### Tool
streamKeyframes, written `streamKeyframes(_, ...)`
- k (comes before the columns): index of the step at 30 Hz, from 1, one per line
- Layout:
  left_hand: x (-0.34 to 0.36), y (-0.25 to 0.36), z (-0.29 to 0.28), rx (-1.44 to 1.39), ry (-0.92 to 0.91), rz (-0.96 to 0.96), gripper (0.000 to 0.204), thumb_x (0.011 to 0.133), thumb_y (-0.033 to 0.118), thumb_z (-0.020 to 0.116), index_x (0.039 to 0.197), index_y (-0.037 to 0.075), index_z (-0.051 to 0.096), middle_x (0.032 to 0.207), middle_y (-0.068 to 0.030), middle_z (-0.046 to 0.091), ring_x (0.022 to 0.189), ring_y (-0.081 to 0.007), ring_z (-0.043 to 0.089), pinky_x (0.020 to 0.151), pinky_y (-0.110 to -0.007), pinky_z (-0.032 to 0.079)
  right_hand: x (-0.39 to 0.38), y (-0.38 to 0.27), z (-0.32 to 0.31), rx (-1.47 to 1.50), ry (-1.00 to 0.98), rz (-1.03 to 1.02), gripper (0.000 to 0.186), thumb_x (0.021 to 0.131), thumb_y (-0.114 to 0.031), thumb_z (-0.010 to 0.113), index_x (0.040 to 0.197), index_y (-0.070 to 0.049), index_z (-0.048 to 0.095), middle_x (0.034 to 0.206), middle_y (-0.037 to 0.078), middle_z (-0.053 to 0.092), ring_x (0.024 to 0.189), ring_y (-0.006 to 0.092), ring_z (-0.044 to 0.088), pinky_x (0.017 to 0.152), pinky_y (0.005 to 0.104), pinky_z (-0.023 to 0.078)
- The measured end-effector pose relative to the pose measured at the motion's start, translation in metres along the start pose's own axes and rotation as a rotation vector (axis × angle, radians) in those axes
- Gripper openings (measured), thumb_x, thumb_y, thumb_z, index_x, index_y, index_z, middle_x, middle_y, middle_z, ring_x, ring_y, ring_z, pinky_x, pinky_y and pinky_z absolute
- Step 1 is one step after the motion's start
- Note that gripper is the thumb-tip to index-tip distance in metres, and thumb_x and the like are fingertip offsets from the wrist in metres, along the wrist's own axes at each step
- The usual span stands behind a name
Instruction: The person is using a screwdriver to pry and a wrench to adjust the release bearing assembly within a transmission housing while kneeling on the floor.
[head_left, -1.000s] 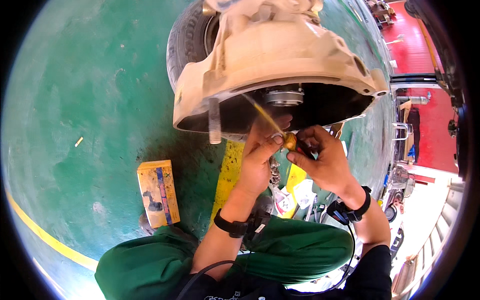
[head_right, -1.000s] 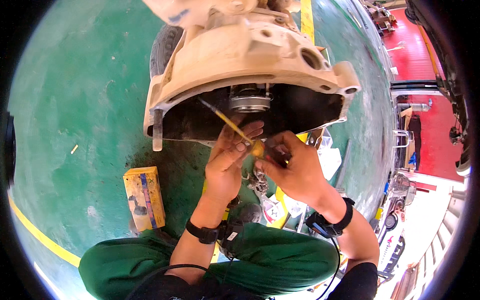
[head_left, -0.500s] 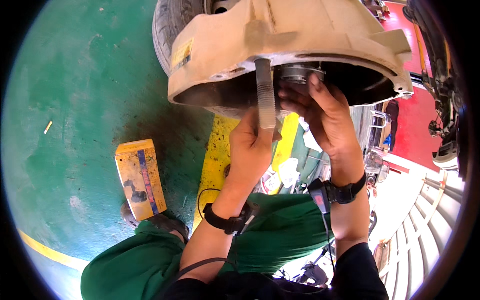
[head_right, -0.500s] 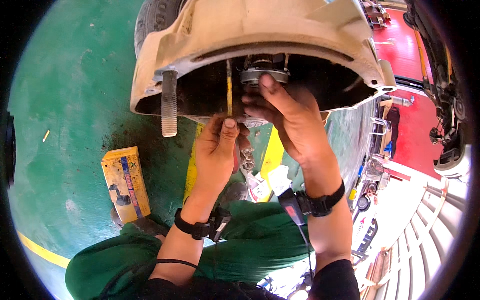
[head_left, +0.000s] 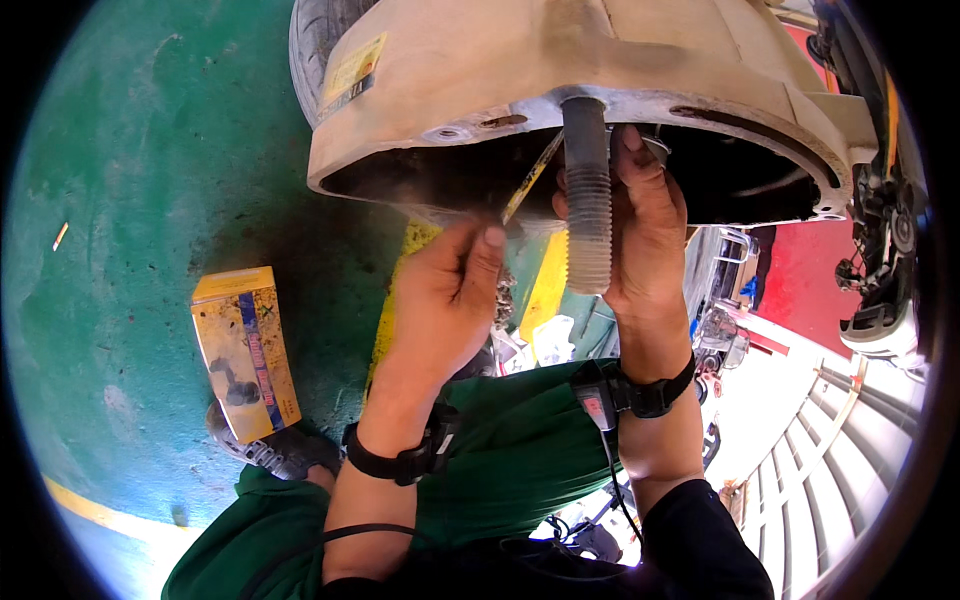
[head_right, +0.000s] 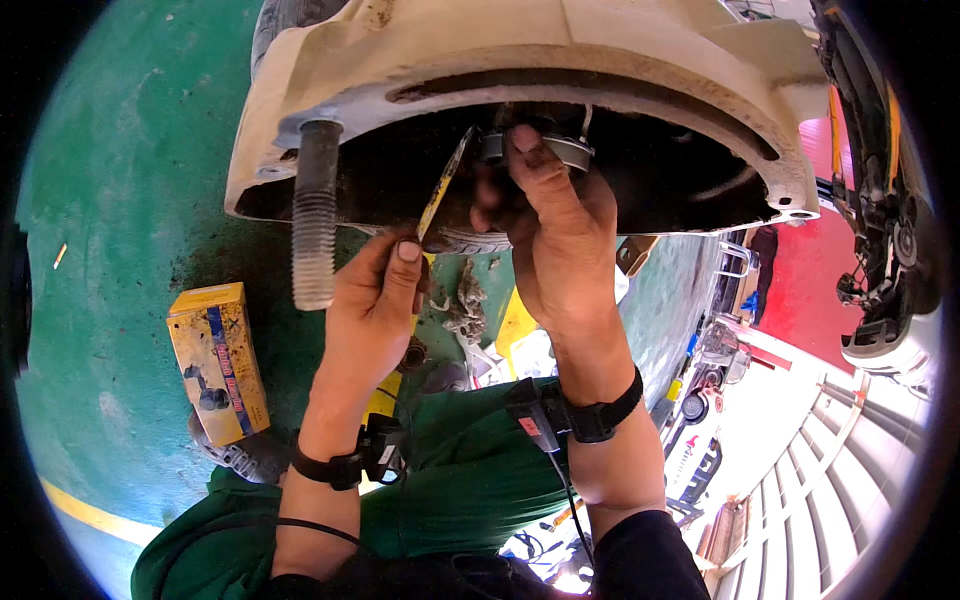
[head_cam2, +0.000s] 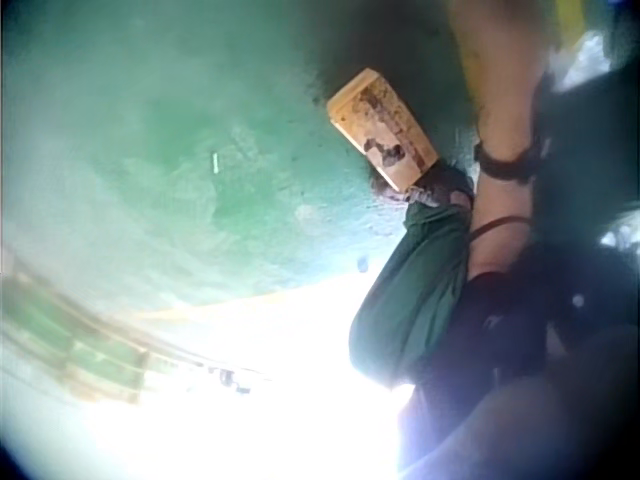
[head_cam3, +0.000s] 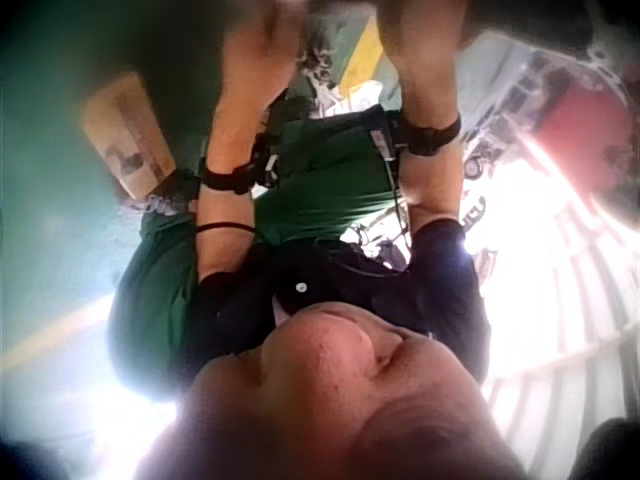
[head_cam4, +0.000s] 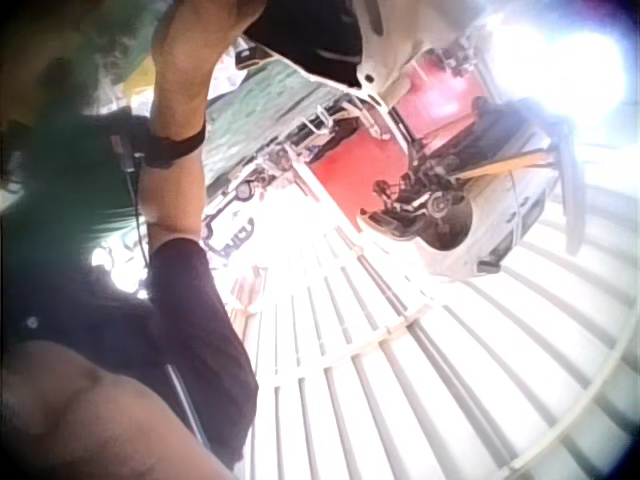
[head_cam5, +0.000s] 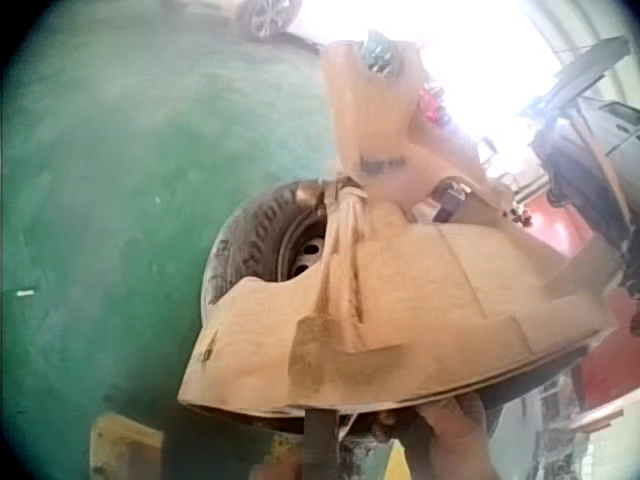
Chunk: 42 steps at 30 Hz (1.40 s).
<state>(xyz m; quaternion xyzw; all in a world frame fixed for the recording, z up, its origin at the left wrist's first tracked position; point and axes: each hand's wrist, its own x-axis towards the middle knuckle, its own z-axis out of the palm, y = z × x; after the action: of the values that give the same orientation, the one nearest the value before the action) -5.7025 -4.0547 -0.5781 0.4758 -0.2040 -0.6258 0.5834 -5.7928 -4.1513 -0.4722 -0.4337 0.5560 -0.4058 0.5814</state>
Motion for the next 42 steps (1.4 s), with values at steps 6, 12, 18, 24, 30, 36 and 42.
streamKeyframes(6, 0.011, 0.018, 0.0, 0.276, 0.052, 0.126, 0.016, 0.095, 0.021, 0.058, 0.096, 0.006, 0.065, 0.074, -0.0164, 0.063, 0.067, -0.0371, 0.06, 0.06, -0.039, 0.047, 0.0, -0.006, -0.004, -0.008, 0.005, 0.013, 0.022, 0.091, -0.023, 0.07, 0.103, -0.007, 0.062, 0.091, 0.005, 0.065, 0.074, 0.0157, 0.059, 0.062, 0.0332, 0.047)
streamKeyframes(12, 0.014, 0.012, 0.007, 0.349, 0.112, 0.153, 0.014, 0.093, 0.02, 0.059, 0.096, 0.008, 0.065, 0.075, -0.0168, 0.062, 0.069, -0.0386, 0.06, 0.06, -0.043, 0.047, 0.003, -0.006, -0.001, -0.036, 0.0, 0.003, 0.025, 0.09, -0.025, 0.071, 0.103, -0.005, 0.063, 0.088, 0.005, 0.065, 0.072, 0.0144, 0.06, 0.061, 0.0306, 0.048)
streamKeyframes(18, 0.013, 0.007, 0.012, 0.268, 0.121, 0.114, 0.014, 0.093, 0.021, 0.06, 0.092, 0.007, 0.064, 0.072, -0.0181, 0.06, 0.068, -0.0397, 0.059, 0.059, -0.042, 0.046, 0.003, -0.004, -0.002, -0.042, -0.005, -0.038, 0.025, 0.09, -0.026, 0.071, 0.102, -0.004, 0.063, 0.088, 0.006, 0.065, 0.071, 0.0147, 0.06, 0.06, 0.0302, 0.049)
streamKeyframes(24, 0.015, 0.004, 0.014, 0.272, 0.127, 0.121, 0.016, 0.094, 0.021, 0.06, 0.09, 0.006, 0.063, 0.072, -0.0188, 0.059, 0.067, -0.0403, 0.058, 0.058, -0.041, 0.046, 0.003, -0.007, -0.002, -0.039, -0.01, -0.023, 0.025, 0.09, -0.025, 0.071, 0.101, -0.004, 0.063, 0.088, 0.007, 0.065, 0.069, 0.0152, 0.06, 0.059, 0.0303, 0.048)
streamKeyframes(30, 0.014, 0.004, 0.013, 0.285, 0.135, 0.127, 0.016, 0.094, 0.021, 0.059, 0.088, 0.007, 0.061, 0.071, -0.0178, 0.059, 0.067, -0.0412, 0.057, 0.058, -0.041, 0.046, 0.004, -0.005, -0.004, -0.033, -0.016, -0.026, 0.026, 0.089, -0.025, 0.071, 0.102, -0.004, 0.063, 0.088, 0.007, 0.065, 0.068, 0.0152, 0.06, 0.059, 0.0304, 0.048)
streamKeyframes(36, 0.013, 0.003, 0.014, 0.271, 0.092, 0.152, 0.023, 0.101, 0.021, 0.055, 0.092, -0.001, 0.058, 0.07, 0.0003, 0.052, 0.069, -0.0054, 0.04, 0.06, -0.022, 0.038, 0.003, -0.006, -0.004, -0.006, -0.025, -0.023, 0.025, 0.089, -0.024, 0.071, 0.103, -0.005, 0.063, 0.089, 0.007, 0.065, 0.071, 0.0148, 0.059, 0.06, 0.0302, 0.048)
streamKeyframes(42, 0.015, 0.0, 0.014, 0.297, 0.099, 0.167, 0.023, 0.101, 0.021, 0.055, 0.091, 0.0, 0.058, 0.069, 0.0015, 0.05, 0.068, -0.0048, 0.039, 0.058, -0.022, 0.036, 0.004, -0.007, -0.004, -0.009, -0.023, -0.014, 0.025, 0.089, -0.023, 0.071, 0.105, -0.004, 0.063, 0.09, 0.007, 0.065, 0.072, 0.0147, 0.059, 0.06, 0.0303, 0.048)
